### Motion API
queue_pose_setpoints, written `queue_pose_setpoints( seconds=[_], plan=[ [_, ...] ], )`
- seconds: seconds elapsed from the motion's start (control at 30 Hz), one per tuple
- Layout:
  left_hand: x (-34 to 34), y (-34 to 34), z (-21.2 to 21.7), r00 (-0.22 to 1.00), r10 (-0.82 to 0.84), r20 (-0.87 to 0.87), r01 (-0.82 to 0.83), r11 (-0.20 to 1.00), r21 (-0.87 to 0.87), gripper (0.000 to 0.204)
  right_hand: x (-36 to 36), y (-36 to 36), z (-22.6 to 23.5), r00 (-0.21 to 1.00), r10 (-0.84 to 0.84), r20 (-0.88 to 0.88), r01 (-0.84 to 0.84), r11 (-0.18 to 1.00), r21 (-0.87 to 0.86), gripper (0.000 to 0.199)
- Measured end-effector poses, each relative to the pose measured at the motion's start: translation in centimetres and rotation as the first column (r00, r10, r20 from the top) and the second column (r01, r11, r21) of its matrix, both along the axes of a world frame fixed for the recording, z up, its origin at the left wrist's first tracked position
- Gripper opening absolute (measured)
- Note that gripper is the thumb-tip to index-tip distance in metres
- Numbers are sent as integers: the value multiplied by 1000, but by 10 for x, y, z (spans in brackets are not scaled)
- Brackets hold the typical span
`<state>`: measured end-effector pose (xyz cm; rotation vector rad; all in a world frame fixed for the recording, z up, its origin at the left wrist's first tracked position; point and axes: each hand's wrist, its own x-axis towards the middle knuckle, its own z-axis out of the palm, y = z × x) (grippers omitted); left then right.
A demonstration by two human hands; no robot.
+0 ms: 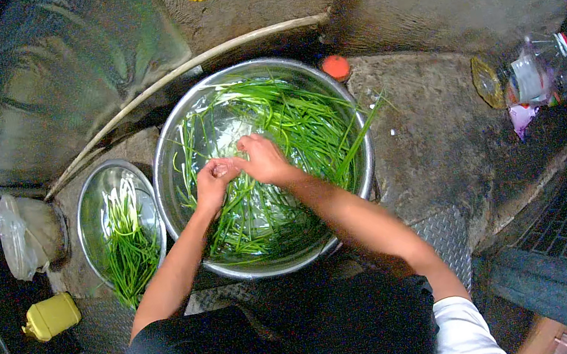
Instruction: Washing and cleaning green onions in a metal basin of water.
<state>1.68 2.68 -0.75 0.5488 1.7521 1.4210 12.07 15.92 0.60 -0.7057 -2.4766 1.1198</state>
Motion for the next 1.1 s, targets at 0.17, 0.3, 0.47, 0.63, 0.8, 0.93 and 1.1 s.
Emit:
queue_pose_setpoints(
  seconds=[0.17,0.3,0.47,0.63,0.8,0.93,1.1],
  plan=[
    [4,1,7,997,-22,69,21,1000,18,35,3,13,-28,998,9,58,5,971,-241,39],
    [5,5,12,996,-46,74,45,999,16,37,1,13,-33,991,38,125,30,862,-505,30],
    [6,4,13,994,-54,95,55,998,-10,40,1,11,-31,978,48,204,32,928,-371,20],
    [-2,-6,-3,995,-93,47,97,991,-91,40,0,19,-19,977,20,210,40,960,-277,17],
    [-10,-16,4,962,-272,-8,265,945,-193,32,-2,40,-18,925,-376,48,377,900,-217,21],
    [-32,-30,53,952,-259,160,282,948,-145,32,-3,44,-11,811,-585,-21,572,799,-186,22],
    [-44,-49,111,935,-292,199,318,942,-111,32,1,59,-11,731,-683,6,667,712,-220,23]
  ],
)
